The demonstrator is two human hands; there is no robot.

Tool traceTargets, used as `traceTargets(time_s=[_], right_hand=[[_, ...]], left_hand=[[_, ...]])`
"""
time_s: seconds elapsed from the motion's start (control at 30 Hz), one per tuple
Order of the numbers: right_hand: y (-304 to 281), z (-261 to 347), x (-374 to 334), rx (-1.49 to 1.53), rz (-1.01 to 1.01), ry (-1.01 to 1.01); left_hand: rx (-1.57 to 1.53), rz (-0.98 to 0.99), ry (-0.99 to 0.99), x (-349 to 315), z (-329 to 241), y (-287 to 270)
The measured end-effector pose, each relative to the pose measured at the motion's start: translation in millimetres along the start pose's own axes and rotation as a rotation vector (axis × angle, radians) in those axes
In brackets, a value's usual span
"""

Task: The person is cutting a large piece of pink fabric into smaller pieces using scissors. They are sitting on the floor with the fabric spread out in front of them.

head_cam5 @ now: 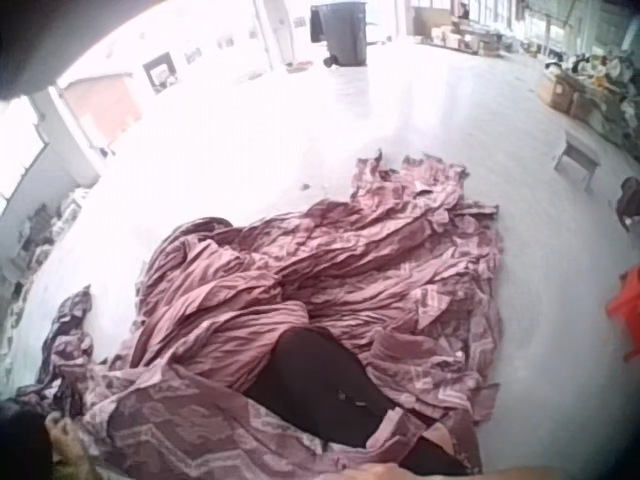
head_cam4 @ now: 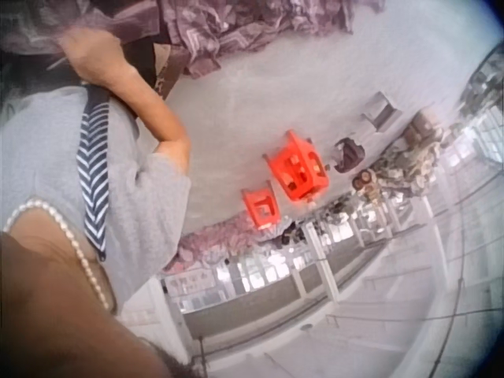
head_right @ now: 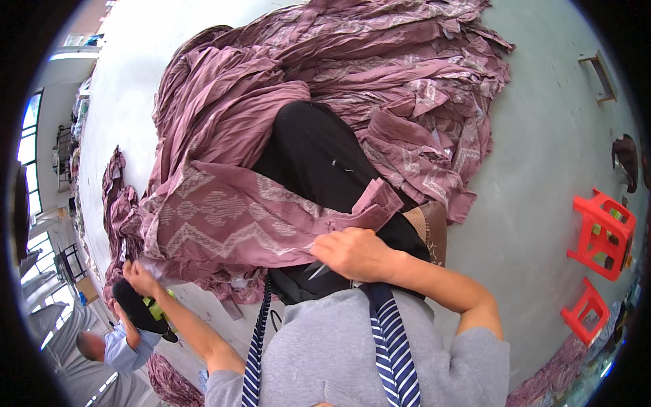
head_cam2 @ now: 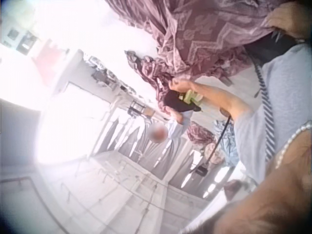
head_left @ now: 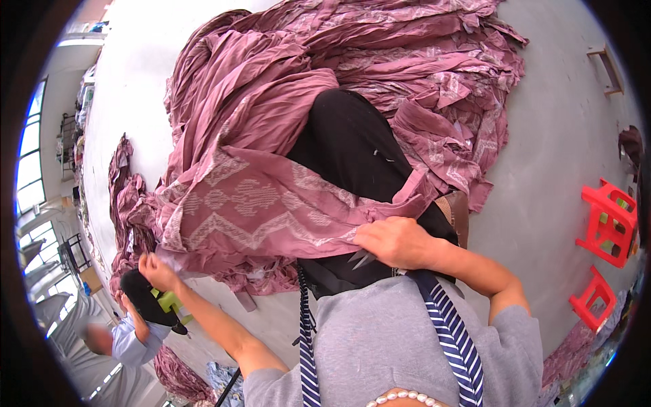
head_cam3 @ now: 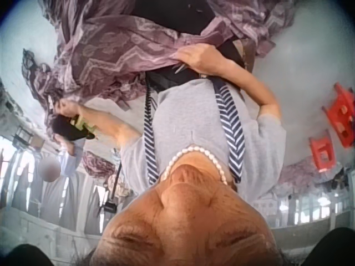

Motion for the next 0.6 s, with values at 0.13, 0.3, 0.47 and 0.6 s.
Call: traceTargets(time_s=[0.13,0.3,0.47,0.6], right_hand=[[-25,-28,-19,0.075,-0.246,0.181],[-42,-79,-58,0.555,-0.511,0.940],[-27,-102,-79,0.818,-0.233,1.039],[-21,-99,-75,0.882,-0.157,1.058]], left_hand=[[-0.301,-0.167,0.197,-10,-200,-15],[-1.036,0.508,0.443,-87,-365,-23],[-1.199,1.043,0.742,-161,-448,-32],[-1.159,1.169,0.895,-199,-461,-12]])
Point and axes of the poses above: each hand's wrist, its own x-axis towards the middle knuckle, its own y-axis out of the palm, z = x × y, the point moved 2 cm from there along x, towards the middle knuckle, and after that the axes turned 8 degrees about -x, right-handed, at the moved point
